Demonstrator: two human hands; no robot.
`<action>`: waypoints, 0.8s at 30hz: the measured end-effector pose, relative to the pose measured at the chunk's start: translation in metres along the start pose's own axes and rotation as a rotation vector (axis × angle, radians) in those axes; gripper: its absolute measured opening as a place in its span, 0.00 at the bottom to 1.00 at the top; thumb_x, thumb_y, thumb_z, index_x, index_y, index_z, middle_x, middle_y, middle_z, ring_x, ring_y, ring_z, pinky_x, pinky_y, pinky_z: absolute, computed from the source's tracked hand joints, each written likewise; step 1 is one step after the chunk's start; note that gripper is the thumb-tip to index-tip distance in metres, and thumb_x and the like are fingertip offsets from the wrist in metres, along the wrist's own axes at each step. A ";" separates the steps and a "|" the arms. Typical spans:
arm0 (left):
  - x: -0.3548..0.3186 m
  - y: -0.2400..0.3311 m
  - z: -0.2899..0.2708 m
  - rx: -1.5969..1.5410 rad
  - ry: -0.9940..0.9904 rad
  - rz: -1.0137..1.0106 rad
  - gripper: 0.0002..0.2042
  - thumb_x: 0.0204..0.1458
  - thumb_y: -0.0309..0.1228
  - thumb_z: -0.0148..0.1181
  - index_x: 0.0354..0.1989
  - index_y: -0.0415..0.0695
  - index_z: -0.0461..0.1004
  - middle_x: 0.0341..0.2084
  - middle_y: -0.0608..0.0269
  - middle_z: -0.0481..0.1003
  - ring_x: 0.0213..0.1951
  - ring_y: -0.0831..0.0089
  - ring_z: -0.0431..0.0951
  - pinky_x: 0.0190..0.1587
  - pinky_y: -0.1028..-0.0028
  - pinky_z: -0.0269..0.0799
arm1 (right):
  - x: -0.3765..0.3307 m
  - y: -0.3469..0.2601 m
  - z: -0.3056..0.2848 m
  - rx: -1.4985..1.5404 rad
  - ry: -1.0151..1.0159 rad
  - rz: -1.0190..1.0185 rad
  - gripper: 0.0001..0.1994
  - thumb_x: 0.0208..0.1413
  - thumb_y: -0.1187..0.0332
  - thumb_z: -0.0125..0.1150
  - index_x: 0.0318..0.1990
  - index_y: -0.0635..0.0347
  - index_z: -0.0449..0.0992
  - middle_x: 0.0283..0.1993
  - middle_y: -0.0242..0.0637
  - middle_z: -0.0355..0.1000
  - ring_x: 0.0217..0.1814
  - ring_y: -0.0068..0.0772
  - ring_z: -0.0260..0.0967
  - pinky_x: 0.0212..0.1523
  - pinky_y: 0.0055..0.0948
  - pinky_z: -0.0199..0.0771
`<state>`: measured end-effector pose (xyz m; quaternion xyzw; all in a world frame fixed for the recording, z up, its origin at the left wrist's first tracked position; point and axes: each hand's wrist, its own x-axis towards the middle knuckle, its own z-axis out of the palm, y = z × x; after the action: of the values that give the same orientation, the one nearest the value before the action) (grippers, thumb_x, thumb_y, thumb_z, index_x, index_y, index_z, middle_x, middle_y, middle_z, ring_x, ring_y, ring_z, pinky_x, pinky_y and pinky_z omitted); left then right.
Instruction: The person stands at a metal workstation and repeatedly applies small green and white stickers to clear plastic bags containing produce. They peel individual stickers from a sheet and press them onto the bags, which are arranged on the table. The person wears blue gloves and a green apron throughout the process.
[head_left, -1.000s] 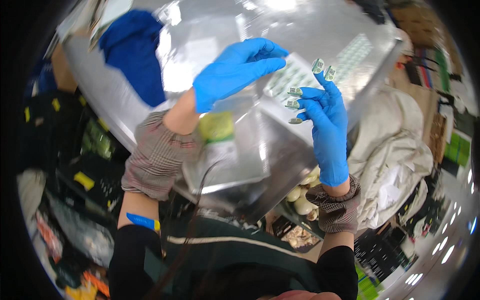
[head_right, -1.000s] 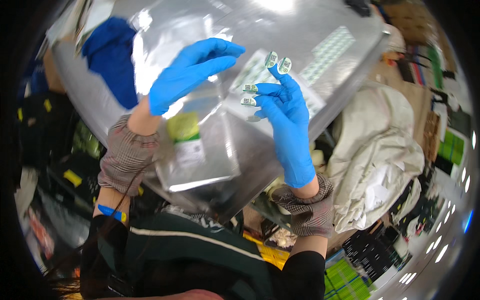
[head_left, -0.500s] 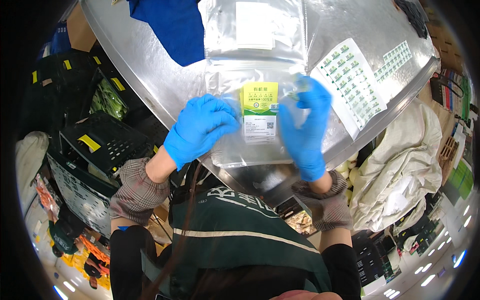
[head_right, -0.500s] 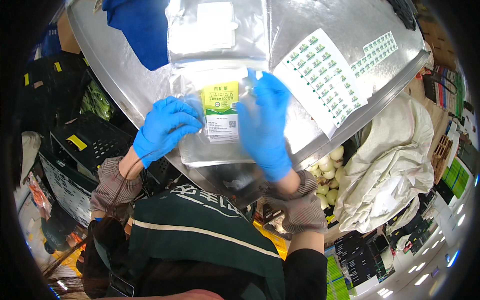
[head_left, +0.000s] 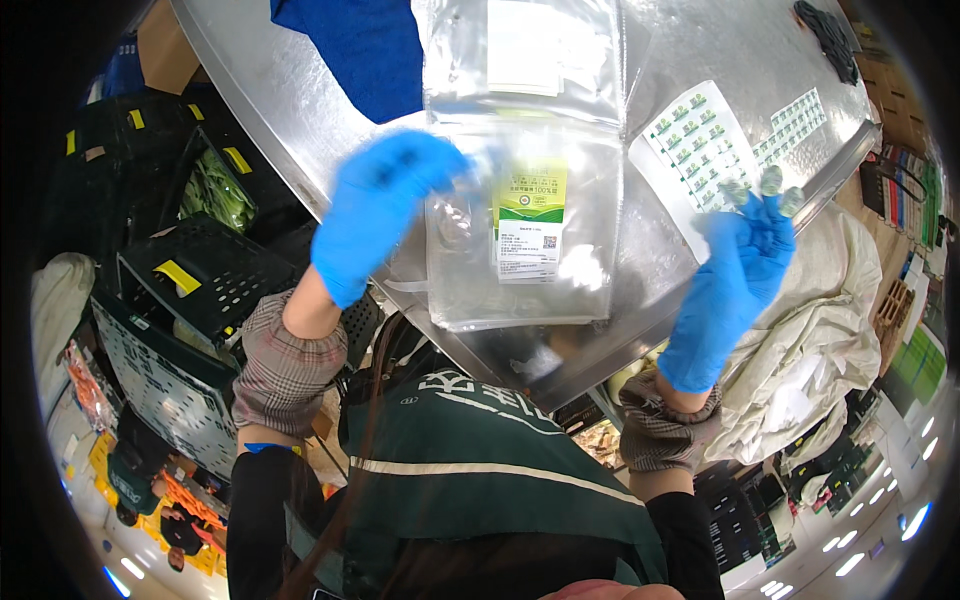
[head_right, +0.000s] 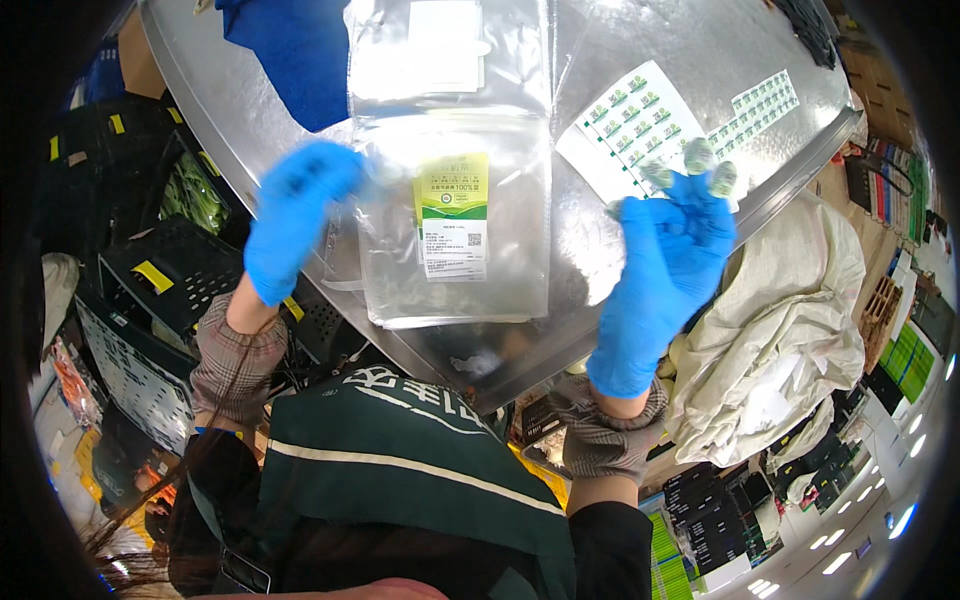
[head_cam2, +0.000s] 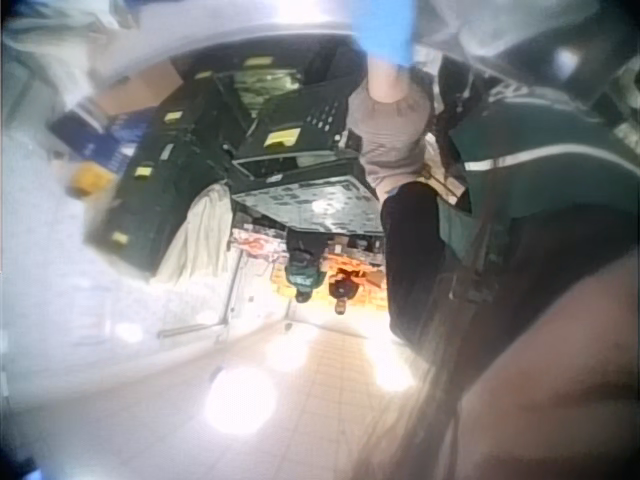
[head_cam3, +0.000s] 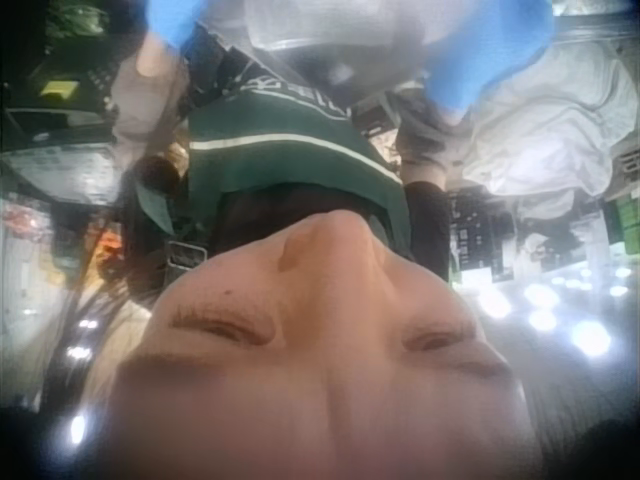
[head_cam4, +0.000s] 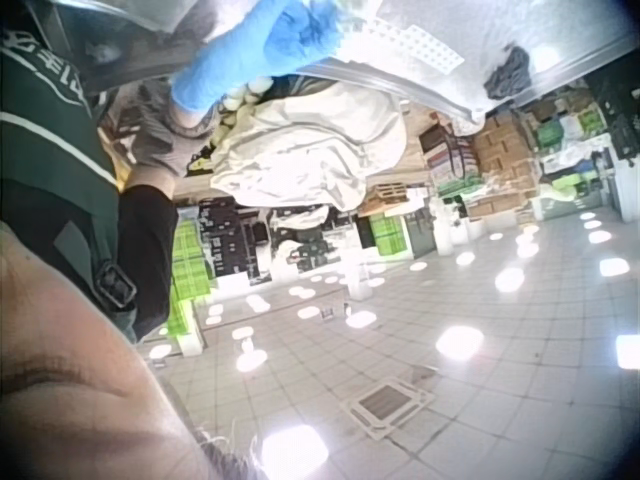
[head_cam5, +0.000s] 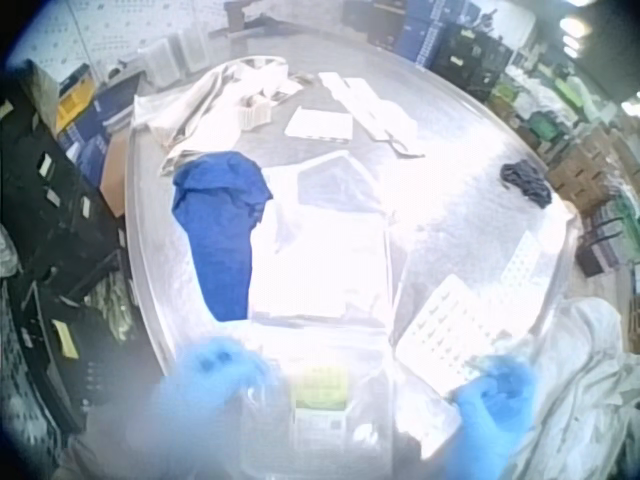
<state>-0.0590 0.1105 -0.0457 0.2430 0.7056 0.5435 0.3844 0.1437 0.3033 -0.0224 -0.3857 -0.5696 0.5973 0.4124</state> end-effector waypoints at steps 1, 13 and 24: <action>0.003 0.009 0.001 -0.134 0.230 0.033 0.09 0.59 0.30 0.52 0.42 0.41 0.75 0.35 0.64 0.76 0.34 0.76 0.73 0.41 0.75 0.69 | -0.004 0.001 0.004 0.020 -0.021 0.017 0.26 0.47 0.88 0.58 0.55 0.62 0.63 0.49 0.39 0.67 0.43 0.24 0.69 0.43 0.25 0.76; -0.013 -0.023 0.008 0.679 -0.278 0.385 0.07 0.47 0.27 0.61 0.36 0.50 0.76 0.32 0.64 0.74 0.37 0.64 0.73 0.41 0.68 0.69 | -0.015 0.036 0.018 -0.641 -0.344 -0.286 0.24 0.46 0.82 0.62 0.53 0.65 0.64 0.44 0.36 0.66 0.35 0.20 0.64 0.38 0.22 0.70; -0.022 -0.026 0.011 0.763 -0.292 0.422 0.10 0.42 0.26 0.64 0.34 0.48 0.77 0.35 0.64 0.73 0.42 0.64 0.71 0.48 0.67 0.67 | -0.035 0.067 0.025 -0.813 -0.493 -0.279 0.18 0.48 0.74 0.66 0.46 0.63 0.67 0.33 0.29 0.70 0.30 0.19 0.63 0.34 0.23 0.68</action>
<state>-0.0349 0.0926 -0.0653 0.5795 0.7287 0.2713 0.2439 0.1293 0.2610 -0.0882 -0.2826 -0.8832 0.3395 0.1575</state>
